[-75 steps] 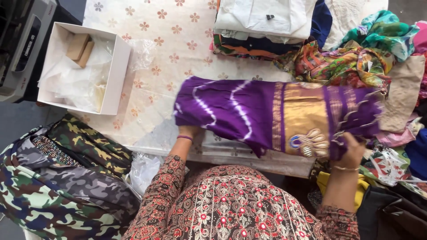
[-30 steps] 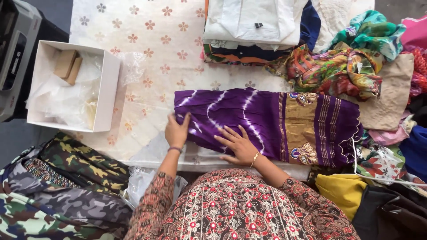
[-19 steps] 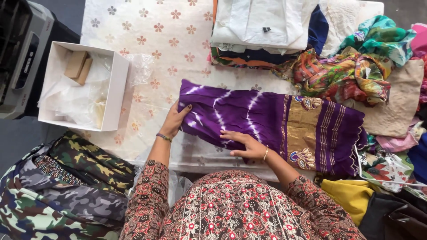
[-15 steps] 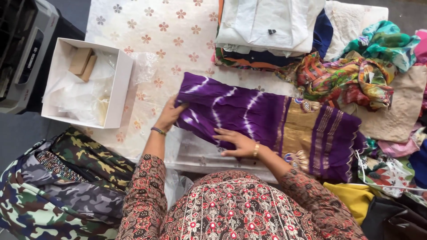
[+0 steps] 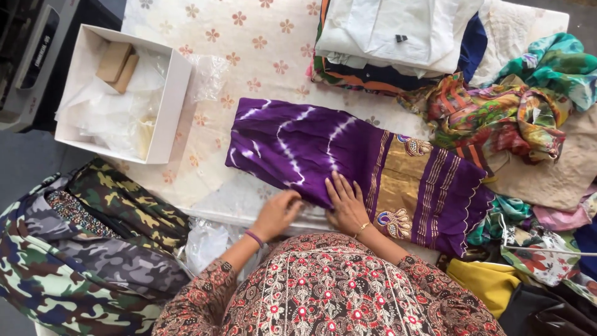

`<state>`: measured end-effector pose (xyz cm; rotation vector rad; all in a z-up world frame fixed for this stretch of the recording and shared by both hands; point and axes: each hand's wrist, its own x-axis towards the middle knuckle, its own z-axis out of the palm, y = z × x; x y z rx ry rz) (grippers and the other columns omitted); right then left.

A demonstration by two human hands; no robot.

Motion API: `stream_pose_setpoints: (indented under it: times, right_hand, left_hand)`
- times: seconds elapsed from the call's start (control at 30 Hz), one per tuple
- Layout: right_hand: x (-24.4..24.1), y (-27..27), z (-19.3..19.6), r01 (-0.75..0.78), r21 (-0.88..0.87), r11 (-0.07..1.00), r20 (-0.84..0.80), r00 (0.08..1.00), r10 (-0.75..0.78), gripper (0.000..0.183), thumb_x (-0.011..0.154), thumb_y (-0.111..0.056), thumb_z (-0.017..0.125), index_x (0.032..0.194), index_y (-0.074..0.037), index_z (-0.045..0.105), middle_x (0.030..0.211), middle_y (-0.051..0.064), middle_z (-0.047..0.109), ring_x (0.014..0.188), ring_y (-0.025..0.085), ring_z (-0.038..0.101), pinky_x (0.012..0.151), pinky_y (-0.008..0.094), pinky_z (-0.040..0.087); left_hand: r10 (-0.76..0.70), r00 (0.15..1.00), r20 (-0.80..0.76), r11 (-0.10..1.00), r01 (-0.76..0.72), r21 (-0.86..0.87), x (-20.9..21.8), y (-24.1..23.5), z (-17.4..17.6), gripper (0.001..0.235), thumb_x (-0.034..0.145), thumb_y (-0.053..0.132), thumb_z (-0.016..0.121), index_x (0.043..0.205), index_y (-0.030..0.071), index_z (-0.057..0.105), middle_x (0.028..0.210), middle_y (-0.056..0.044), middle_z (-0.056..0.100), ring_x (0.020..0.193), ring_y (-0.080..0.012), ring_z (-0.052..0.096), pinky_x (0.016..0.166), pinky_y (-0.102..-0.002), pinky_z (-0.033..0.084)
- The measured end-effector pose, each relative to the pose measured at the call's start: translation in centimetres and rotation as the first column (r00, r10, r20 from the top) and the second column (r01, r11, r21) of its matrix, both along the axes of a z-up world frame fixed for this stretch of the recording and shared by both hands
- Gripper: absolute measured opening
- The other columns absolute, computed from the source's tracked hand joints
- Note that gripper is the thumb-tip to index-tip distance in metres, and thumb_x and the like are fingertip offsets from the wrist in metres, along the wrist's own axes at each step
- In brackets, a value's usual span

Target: Folding and organizing various articles of clothing and garments on a work table.

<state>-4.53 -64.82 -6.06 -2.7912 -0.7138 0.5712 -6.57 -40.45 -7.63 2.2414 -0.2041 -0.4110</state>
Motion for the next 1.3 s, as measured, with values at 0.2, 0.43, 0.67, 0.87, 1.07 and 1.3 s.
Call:
stream_pose_setpoints:
  times: [0.2, 0.43, 0.67, 0.87, 1.07, 1.3]
  right_hand:
    - [-0.1, -1.0, -3.8, 0.034, 0.118, 0.992, 0.188, 0.981, -0.056, 0.073, 0.091, -0.020, 0.054, 0.160, -0.010, 0.036, 0.167, 0.007, 0.038, 0.154, 0.021, 0.034, 0.126, 0.045, 0.023]
    - [7.0, -3.6, -0.1, -0.011, 0.484, 0.875, 0.206, 0.973, -0.101, 0.049, 0.097, -0.034, 0.070, 0.143, -0.022, 0.055, 0.150, 0.005, 0.060, 0.149, 0.027, 0.049, 0.127, 0.043, 0.037]
    - [21.2, -6.2, -3.9, 0.216, 0.403, 0.889, -0.032, 0.975, -0.222, 0.105, 0.071, -0.042, 0.089, 0.150, -0.003, 0.032, 0.133, 0.025, 0.058, 0.127, 0.044, 0.051, 0.109, 0.046, 0.038]
    - [23.0, -7.4, -4.2, 0.287, 0.118, 0.951, -0.553, 0.814, -0.177, 0.063, 0.087, -0.044, 0.077, 0.132, 0.000, 0.073, 0.122, 0.019, 0.080, 0.108, 0.026, 0.073, 0.100, 0.038, 0.055]
    - [21.6, -10.7, 0.9, 0.500, 0.245, 0.831, -0.759, 0.632, -0.156, 0.068, 0.087, -0.038, 0.075, 0.145, -0.010, 0.056, 0.133, 0.013, 0.070, 0.114, 0.018, 0.066, 0.101, 0.032, 0.052]
    - [17.8, -13.2, 8.7, 0.396, 0.794, 0.461, -0.492, 0.864, 0.106, 0.075, 0.084, 0.000, 0.073, 0.150, -0.012, 0.038, 0.142, 0.007, 0.047, 0.130, 0.016, 0.048, 0.110, 0.032, 0.040]
  left_hand:
    - [-0.101, 0.671, -0.734, 0.525, -0.591, -0.613, -2.3, -5.9, -4.7, 0.046, 0.094, 0.041, 0.057, 0.124, 0.007, 0.057, 0.116, -0.006, 0.073, 0.107, -0.0161, 0.073, 0.095, -0.032, 0.058]
    - [0.199, 0.613, -0.764, 0.362, -0.771, -0.525, -0.6, -8.9, -8.6, 0.022, 0.099, 0.022, 0.061, 0.097, 0.003, 0.072, 0.096, -0.003, 0.074, 0.088, -0.0108, 0.065, 0.081, -0.022, 0.051]
    - [0.162, 0.590, -0.791, 0.370, -0.780, -0.505, -2.1, -8.6, -11.7, 0.027, 0.109, 0.022, 0.060, 0.089, 0.005, 0.064, 0.084, -0.004, 0.061, 0.070, -0.0160, 0.040, 0.071, -0.036, 0.034]
    - [0.132, 0.641, -0.756, 0.360, -0.742, -0.566, -2.3, -8.4, -10.3, 0.023, 0.107, 0.017, 0.055, 0.090, 0.003, 0.064, 0.099, -0.008, 0.067, 0.094, -0.0165, 0.059, 0.097, -0.036, 0.046]
    - [0.026, 0.659, -0.752, 0.259, -0.731, -0.632, -1.4, -7.2, -6.0, 0.022, 0.102, 0.012, 0.052, 0.108, 0.001, 0.070, 0.121, -0.008, 0.070, 0.114, -0.0182, 0.062, 0.108, -0.035, 0.044]
    - [0.005, 0.660, -0.752, -0.020, -0.751, -0.660, 2.0, -6.8, -1.6, 0.021, 0.105, 0.007, 0.051, 0.116, -0.009, 0.056, 0.123, -0.019, 0.066, 0.114, -0.0269, 0.064, 0.106, -0.040, 0.052]
